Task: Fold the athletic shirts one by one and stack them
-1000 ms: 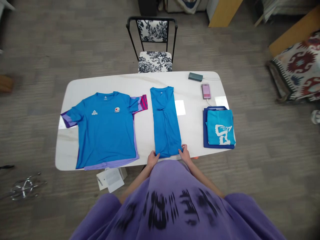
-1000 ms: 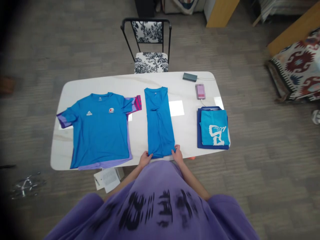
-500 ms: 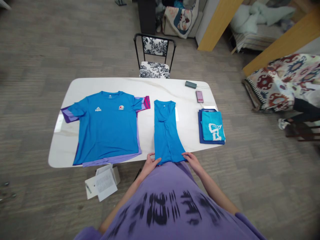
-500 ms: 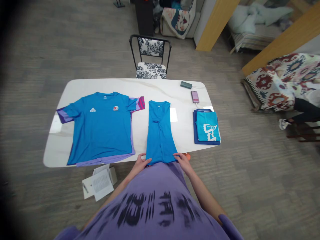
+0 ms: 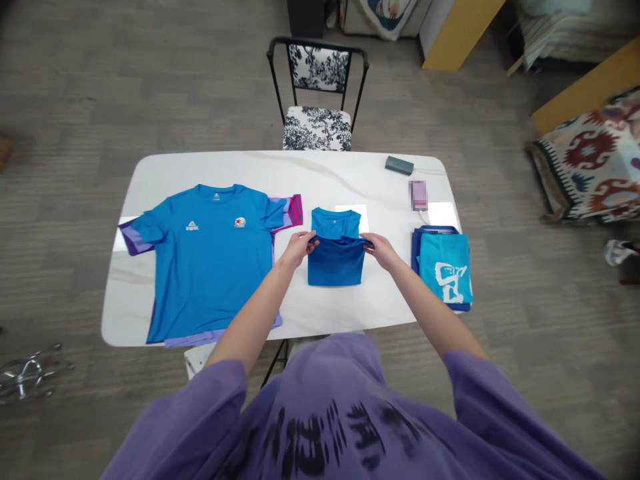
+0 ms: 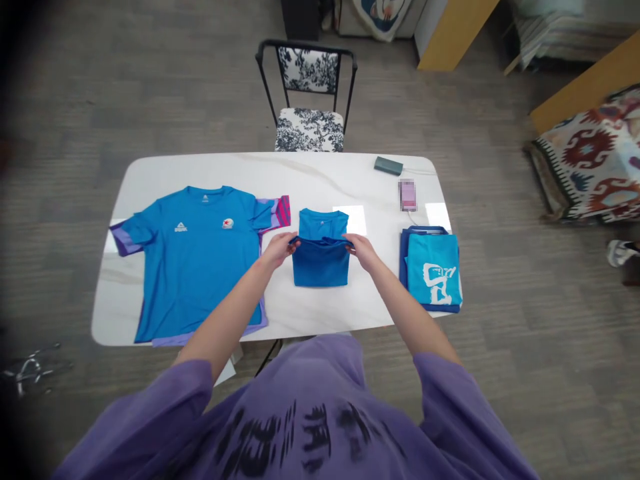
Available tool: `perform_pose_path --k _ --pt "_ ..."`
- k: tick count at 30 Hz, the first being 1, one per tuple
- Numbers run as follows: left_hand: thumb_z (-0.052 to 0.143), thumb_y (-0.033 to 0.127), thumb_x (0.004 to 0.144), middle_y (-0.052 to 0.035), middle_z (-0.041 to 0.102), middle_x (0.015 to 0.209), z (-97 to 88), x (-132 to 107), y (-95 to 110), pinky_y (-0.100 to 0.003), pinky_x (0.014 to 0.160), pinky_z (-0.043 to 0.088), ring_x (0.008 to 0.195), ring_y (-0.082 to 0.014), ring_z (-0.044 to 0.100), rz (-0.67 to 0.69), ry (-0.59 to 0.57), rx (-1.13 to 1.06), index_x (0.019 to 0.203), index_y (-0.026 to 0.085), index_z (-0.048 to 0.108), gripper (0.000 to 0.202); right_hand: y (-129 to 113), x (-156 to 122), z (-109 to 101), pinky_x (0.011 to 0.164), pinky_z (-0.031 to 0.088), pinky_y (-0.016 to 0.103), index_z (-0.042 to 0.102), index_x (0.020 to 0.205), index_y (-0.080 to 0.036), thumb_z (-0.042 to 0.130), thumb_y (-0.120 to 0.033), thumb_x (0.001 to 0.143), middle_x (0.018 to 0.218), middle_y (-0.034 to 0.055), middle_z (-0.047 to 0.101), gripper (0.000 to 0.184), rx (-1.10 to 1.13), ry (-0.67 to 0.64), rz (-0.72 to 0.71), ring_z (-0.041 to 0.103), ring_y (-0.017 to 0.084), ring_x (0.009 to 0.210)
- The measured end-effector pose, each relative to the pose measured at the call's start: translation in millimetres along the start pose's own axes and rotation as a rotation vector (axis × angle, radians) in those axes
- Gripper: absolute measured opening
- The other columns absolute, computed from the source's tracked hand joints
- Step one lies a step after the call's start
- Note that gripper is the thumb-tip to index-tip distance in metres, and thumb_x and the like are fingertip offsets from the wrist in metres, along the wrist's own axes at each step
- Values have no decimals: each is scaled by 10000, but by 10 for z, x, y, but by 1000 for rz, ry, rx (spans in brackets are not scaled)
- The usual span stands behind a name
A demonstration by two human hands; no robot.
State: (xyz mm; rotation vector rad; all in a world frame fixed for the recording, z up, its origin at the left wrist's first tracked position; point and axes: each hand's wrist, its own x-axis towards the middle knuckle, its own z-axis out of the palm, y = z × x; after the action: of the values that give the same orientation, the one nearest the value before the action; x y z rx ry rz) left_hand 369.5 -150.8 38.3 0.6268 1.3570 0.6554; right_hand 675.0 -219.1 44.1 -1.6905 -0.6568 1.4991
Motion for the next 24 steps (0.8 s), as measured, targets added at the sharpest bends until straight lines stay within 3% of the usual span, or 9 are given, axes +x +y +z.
perform_pose_path --k 2,4,8,11,14,16,19,22,24 --pt "857 547 1004 -131 800 1075 166 581 136 -267 723 575 917 -202 818 -22 32 -17 1206 199 618 468 -63 706 15 942 603 358 746 1316 -217 782 -591 903 1161 65 784 558 -8 45 -3 719 183 952" --pt "816 552 1036 -161 791 1235 296 1052 111 -312 793 613 989 -226 817 -19 119 33 1348 201 579 525 1 1275 17 987 613 389 644 1487 -226 738 -556 954 1251 74 763 633 -102 92 -31 717 188 977" --pt "814 358 1011 -179 704 1456 408 1610 -206 -414 1092 591 1245 -270 742 202 214 446 1480 201 544 563 372 1887 -16 1086 607 470 518 1627 -173 743 -469 959 1460 152 658 765 -455 145 -118 693 228 1047" --pt "809 352 994 -212 634 1531 390 1845 -363 -473 1297 447 1469 -321 604 287 268 683 1439 188 585 525 617 2060 -42 1212 541 508 551 1550 -84 726 -484 981 1536 247 552 717 -600 273 -80 657 310 1267" --pt "873 445 942 -252 618 1515 378 2077 -350 -542 1316 401 1510 -378 548 135 383 763 1354 181 597 561 703 2218 -32 1270 486 541 590 1456 -72 736 -535 997 1513 275 548 668 -660 394 -3 601 369 1389" --pt "950 455 856 -246 637 1481 405 2217 -298 -590 1299 398 1500 -420 543 50 415 781 1200 212 626 531 688 2328 4 1257 484 576 613 1410 -104 772 -556 985 1436 243 610 640 -688 372 18 608 383 1367" --pt "981 348 788 -204 696 1384 493 2318 -227 -624 1298 379 1489 -445 553 24 370 727 952 241 605 425 618 2413 75 1253 457 640 660 1279 -162 796 -504 975 1318 188 674 477 -735 291 14 628 395 1323" --pt "919 269 833 -153 762 1208 587 2225 -177 -554 1243 466 1372 -381 653 45 292 616 923 235 601 332 541 2305 108 1246 452 656 650 1225 -208 710 -442 1024 1234 130 725 314 -695 241 -40 671 365 1236" --pt "898 280 865 -129 788 1135 623 2047 -146 -480 1148 553 1252 -327 718 73 255 549 991 218 637 297 494 2110 96 1195 512 593 627 1255 -232 663 -457 1048 1194 93 757 308 -589 195 -103 696 325 1147"
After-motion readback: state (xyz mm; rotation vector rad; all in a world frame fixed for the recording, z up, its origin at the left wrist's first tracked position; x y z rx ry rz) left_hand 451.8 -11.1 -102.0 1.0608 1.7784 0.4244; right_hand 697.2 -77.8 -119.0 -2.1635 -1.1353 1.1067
